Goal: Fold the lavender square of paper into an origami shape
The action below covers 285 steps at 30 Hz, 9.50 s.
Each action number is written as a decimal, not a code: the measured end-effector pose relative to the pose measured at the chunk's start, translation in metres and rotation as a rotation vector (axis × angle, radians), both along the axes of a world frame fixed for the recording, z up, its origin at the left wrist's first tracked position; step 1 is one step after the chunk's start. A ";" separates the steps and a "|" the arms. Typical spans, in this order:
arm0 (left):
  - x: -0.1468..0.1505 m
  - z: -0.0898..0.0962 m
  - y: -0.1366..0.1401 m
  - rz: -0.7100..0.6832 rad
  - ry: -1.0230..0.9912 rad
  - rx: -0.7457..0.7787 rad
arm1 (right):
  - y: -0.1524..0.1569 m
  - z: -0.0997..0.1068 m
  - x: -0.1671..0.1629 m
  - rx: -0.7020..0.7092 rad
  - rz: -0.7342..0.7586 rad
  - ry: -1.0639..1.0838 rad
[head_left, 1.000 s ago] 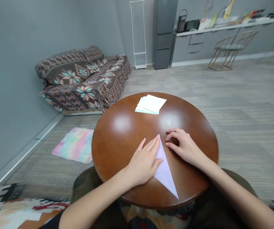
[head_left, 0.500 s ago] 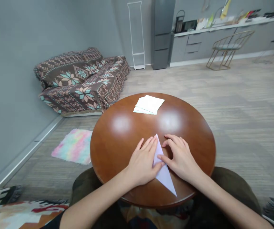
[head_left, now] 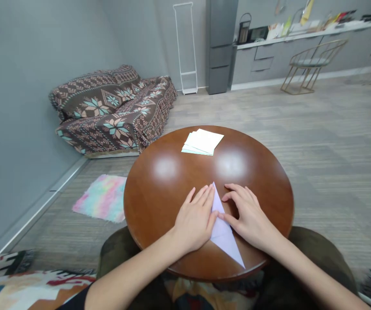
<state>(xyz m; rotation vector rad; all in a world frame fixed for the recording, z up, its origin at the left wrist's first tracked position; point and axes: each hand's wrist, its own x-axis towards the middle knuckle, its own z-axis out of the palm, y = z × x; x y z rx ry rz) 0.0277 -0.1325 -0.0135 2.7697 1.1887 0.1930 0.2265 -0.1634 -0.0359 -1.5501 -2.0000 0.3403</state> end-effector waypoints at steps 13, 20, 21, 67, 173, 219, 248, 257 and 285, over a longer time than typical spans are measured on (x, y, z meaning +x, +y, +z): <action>-0.001 -0.001 0.001 -0.023 0.054 0.055 | -0.005 0.004 0.001 -0.062 0.037 -0.018; -0.002 0.004 0.004 -0.057 0.077 0.041 | -0.006 0.005 0.001 -0.061 0.041 -0.022; -0.002 0.004 0.004 -0.060 0.078 0.042 | -0.006 0.005 0.001 -0.058 0.040 -0.022; -0.002 0.003 0.003 -0.053 0.057 0.052 | 0.038 0.014 0.029 -0.016 0.128 -0.089; -0.006 0.000 0.001 0.014 -0.065 0.012 | 0.107 0.003 0.011 -0.029 -0.011 0.151; -0.033 0.016 0.036 0.323 -1.341 -0.799 | 0.038 0.073 -0.014 -0.437 0.178 0.402; -0.030 0.010 0.040 0.408 -1.447 -0.808 | 0.046 0.060 -0.008 -0.559 0.203 0.449; -0.027 0.012 0.038 0.480 -1.449 -0.773 | 0.047 0.057 -0.009 -0.591 0.231 0.474; -0.018 0.011 0.030 0.385 -1.226 -0.885 | 0.050 0.041 -0.016 -0.631 0.221 0.729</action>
